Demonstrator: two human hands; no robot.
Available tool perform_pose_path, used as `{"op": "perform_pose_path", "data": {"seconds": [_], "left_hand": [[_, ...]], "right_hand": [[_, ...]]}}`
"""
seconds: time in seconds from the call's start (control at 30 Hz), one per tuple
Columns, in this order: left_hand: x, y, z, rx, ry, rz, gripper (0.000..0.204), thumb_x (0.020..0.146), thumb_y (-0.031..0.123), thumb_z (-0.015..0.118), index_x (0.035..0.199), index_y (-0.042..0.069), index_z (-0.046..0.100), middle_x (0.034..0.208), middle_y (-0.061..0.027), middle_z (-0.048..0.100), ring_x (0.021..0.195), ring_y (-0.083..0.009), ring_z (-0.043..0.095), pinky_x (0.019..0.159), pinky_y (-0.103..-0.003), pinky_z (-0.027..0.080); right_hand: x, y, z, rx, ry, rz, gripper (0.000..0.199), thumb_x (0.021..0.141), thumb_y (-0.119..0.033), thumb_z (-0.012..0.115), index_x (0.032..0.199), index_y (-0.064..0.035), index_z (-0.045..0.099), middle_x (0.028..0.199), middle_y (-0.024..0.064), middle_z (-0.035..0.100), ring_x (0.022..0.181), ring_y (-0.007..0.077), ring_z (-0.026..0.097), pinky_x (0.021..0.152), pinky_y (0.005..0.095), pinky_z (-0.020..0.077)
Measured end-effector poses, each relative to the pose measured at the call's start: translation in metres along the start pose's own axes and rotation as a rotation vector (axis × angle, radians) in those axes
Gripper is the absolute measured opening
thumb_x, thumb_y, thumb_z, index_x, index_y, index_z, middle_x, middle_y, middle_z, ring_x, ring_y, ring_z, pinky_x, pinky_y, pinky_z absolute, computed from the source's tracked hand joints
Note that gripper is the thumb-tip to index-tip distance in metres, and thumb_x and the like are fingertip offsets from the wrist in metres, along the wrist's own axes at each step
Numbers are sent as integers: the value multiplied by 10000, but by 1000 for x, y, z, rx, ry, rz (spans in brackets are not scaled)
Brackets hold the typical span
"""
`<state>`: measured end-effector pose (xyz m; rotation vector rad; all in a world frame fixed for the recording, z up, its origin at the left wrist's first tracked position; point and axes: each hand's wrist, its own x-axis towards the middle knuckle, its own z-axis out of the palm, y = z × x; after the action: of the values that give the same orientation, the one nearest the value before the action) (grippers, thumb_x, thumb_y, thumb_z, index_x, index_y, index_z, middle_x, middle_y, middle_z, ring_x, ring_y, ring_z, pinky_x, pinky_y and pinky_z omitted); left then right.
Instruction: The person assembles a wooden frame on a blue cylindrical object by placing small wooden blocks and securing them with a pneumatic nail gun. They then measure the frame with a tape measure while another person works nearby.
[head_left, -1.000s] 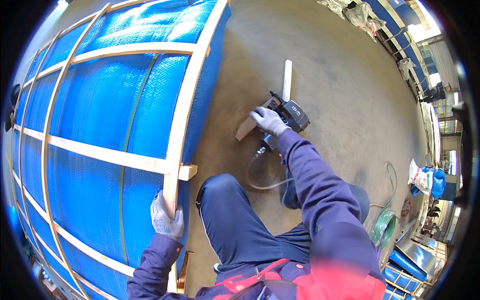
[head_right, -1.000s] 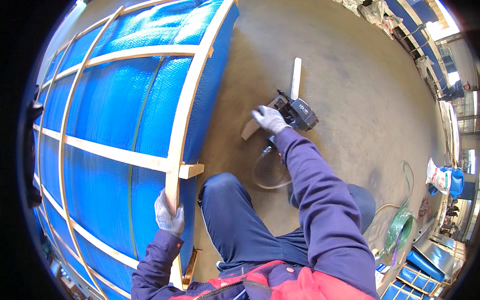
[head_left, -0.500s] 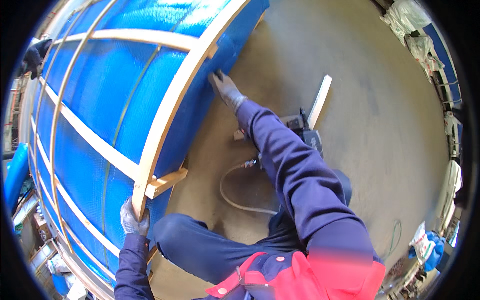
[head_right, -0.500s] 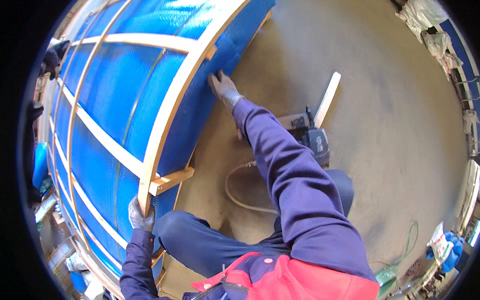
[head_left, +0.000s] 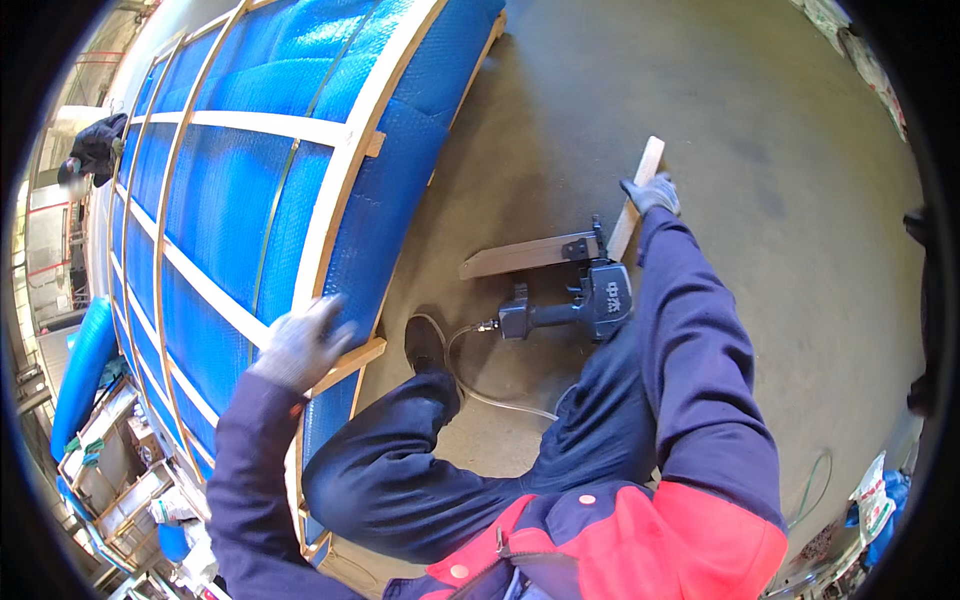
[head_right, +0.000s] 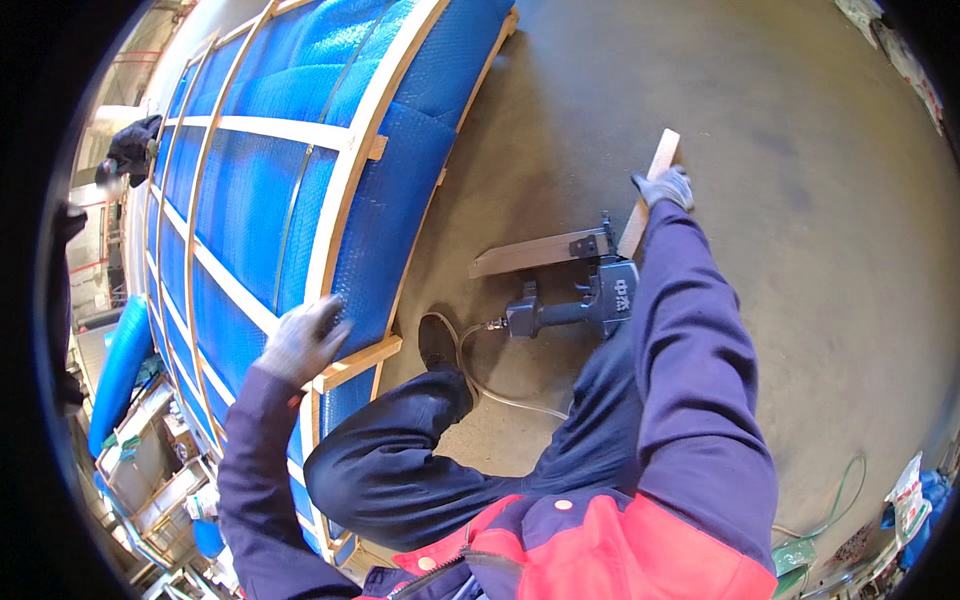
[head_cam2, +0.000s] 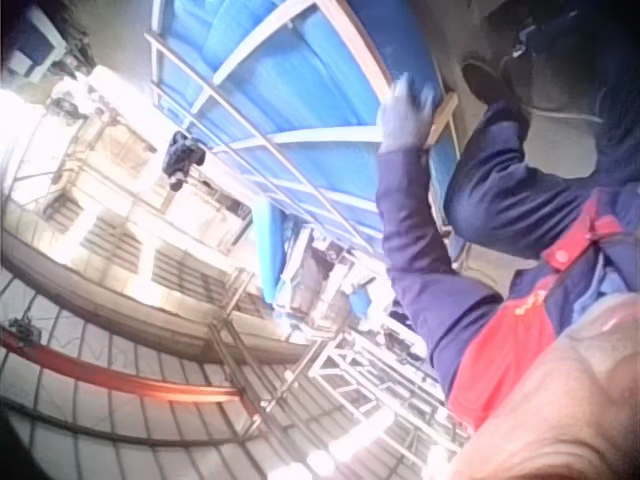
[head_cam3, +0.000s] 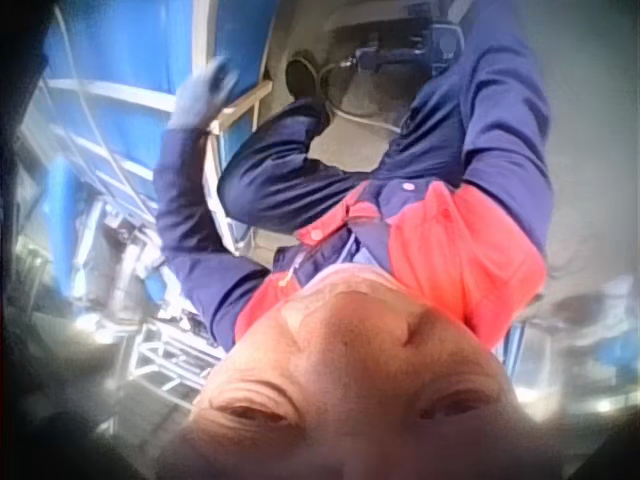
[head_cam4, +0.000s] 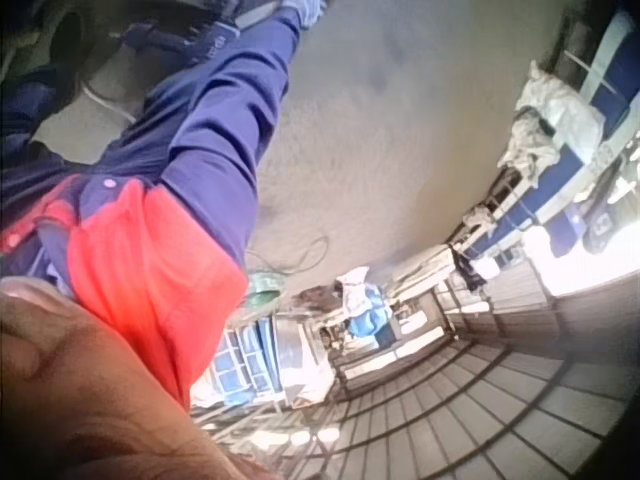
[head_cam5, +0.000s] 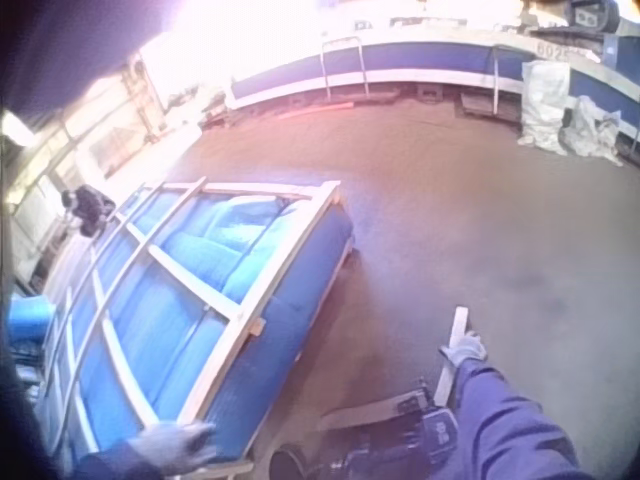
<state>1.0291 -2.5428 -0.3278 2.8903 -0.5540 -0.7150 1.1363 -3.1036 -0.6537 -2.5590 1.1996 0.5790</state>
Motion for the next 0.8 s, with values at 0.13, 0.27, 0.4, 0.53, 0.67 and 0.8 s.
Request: {"op": "perform_pose_path", "data": {"seconds": [0.13,0.27,0.4,0.53,0.67,0.8], "left_hand": [[145,63,71,-204,-59,128,545,958,252,677,1429,19,532,1351,-246,617,1196,-386,644,1026,-419,518],[263,33,157,-156,-42,83,648,975,345,620,1491,-11,455,1464,-285,527,1385,-386,497,1165,-418,390],[296,-35,181,-437,227,-73,461,979,159,596,1401,-26,562,1356,-241,640,1283,-356,605,1097,-379,463],[285,-45,169,-362,278,-90,356,957,65,587,1304,10,648,1224,-194,719,1146,-316,693,1003,-378,527],[274,-32,152,-337,337,-107,292,963,128,594,1230,57,688,1157,-195,729,1084,-352,701,946,-425,547],[251,-4,116,-150,281,-175,319,959,140,600,1250,41,688,1201,-181,728,1116,-333,702,966,-422,545]], "right_hand": [[22,12,28,59,24,-161,881,723,-582,844,1294,11,531,1239,252,695,1163,374,685,988,453,546],[18,-1,16,118,70,-100,656,743,-488,824,1137,-2,630,1105,251,723,1084,399,704,925,475,560],[-14,-37,-39,802,39,-608,495,826,-300,812,1156,27,641,1038,193,745,960,299,743,816,404,591],[-101,-116,-30,1063,-116,-883,463,858,-214,832,1186,20,606,1061,162,751,995,236,745,851,385,609],[-163,-182,15,993,-136,-973,526,828,-200,851,1236,-18,574,1139,228,724,1067,321,733,910,389,597],[-193,-225,54,940,-53,-985,538,819,-203,831,1268,-94,556,1188,190,678,1079,411,674,916,457,565]]}}
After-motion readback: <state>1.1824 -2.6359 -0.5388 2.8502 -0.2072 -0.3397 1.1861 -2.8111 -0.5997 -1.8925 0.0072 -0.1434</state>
